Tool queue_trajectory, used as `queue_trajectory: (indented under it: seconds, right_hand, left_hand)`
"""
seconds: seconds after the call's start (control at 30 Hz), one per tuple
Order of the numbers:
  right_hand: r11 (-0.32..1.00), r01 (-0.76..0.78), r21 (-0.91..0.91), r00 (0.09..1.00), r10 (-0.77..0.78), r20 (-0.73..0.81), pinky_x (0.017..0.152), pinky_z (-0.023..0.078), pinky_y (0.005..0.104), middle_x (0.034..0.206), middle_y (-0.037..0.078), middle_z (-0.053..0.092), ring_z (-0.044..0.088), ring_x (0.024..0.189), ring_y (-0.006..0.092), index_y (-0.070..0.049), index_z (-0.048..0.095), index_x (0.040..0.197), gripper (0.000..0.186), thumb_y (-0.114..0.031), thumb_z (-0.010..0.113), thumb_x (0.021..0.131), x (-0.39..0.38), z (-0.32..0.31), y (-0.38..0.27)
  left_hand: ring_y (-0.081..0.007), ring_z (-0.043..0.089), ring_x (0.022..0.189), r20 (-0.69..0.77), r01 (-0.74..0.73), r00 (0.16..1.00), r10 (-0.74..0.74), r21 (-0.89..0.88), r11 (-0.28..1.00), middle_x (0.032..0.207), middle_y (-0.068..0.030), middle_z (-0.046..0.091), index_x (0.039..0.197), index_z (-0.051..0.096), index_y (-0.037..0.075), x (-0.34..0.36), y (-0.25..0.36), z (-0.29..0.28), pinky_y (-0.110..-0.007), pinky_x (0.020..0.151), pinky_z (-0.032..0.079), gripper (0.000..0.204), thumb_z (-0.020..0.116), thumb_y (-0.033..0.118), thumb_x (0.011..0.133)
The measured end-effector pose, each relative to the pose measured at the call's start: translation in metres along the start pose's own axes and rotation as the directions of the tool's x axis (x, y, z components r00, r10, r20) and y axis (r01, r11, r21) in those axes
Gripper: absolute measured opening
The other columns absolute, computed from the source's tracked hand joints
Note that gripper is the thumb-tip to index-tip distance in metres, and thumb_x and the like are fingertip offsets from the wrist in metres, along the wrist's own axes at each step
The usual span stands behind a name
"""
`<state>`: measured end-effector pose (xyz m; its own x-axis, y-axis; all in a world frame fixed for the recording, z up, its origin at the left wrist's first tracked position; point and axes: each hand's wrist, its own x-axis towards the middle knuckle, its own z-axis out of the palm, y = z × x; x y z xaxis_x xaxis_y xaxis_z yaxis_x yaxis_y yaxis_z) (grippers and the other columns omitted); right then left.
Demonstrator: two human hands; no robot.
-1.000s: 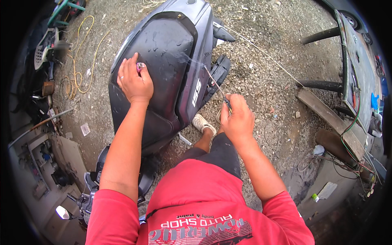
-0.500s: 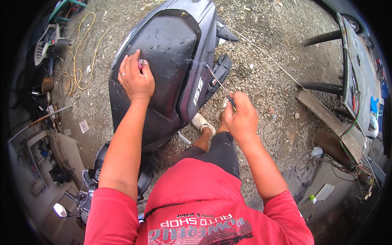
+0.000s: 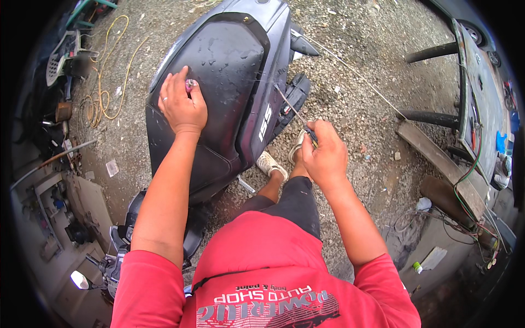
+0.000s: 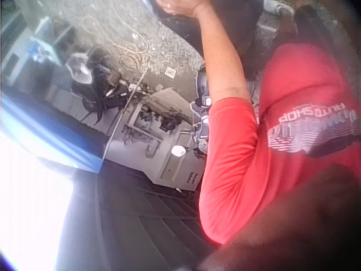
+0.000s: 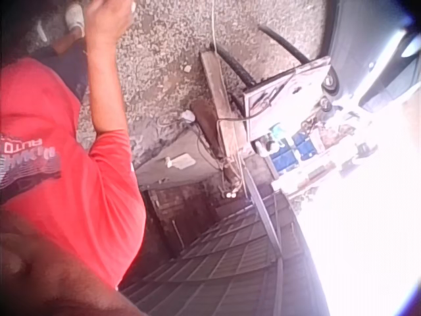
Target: The person uses a welding torch to heat a section of the motorcycle's rear body panel. They then use a small tool to scrape and clean the heated area. The person repeats this process of heating and scraping on the motorcycle's bodywork.
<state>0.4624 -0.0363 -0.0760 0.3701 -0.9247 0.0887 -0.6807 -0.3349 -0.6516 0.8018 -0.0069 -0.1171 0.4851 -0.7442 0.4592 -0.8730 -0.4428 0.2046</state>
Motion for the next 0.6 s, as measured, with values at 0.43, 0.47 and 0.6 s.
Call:
queue_trajectory:
  seconds: [0.43, 0.47, 0.6]
  right_hand:
    - [1.000, -0.004, -0.004, 1.000, 0.004, 0.000, 0.070, 0.058, 0.0473, 0.104, 0.010, 0.069, 0.071, 0.085, 0.0368, -0.012, 0.065, 0.111, 0.025, -0.008, 0.073, 0.088, 0.0034, -0.0030, 0.0014]
    - [1.000, -0.002, -0.007, 1.000, 0.002, 0.004, 0.071, 0.058, 0.0474, 0.104, 0.010, 0.069, 0.071, 0.086, 0.0369, -0.012, 0.065, 0.111, 0.025, -0.008, 0.073, 0.088, 0.0036, -0.0029, 0.0012]
    - [1.000, 0.001, -0.011, 1.000, -0.001, 0.003, 0.071, 0.058, 0.0476, 0.104, 0.010, 0.069, 0.071, 0.087, 0.0370, -0.012, 0.065, 0.112, 0.025, -0.009, 0.073, 0.088, 0.0008, -0.0026, 0.0030]
  left_hand:
    - [-0.0308, 0.054, 0.142, -0.001, -0.002, 1.000, 0.002, -0.003, 1.000, 0.137, -0.0054, 0.069, 0.141, 0.067, 0.020, -0.0012, -0.0006, 0.0001, -0.051, 0.118, 0.035, 0.043, 0.065, 0.027, 0.099]
    - [-0.0308, 0.054, 0.142, -0.003, -0.003, 1.000, 0.003, -0.001, 1.000, 0.137, -0.0053, 0.069, 0.141, 0.067, 0.020, -0.0002, -0.0012, 0.0000, -0.051, 0.118, 0.035, 0.043, 0.065, 0.027, 0.099]
    - [-0.0310, 0.054, 0.142, -0.002, 0.003, 1.000, -0.003, -0.007, 1.000, 0.137, -0.0052, 0.069, 0.141, 0.067, 0.020, -0.0009, 0.0004, 0.0000, -0.051, 0.118, 0.035, 0.043, 0.065, 0.027, 0.099]
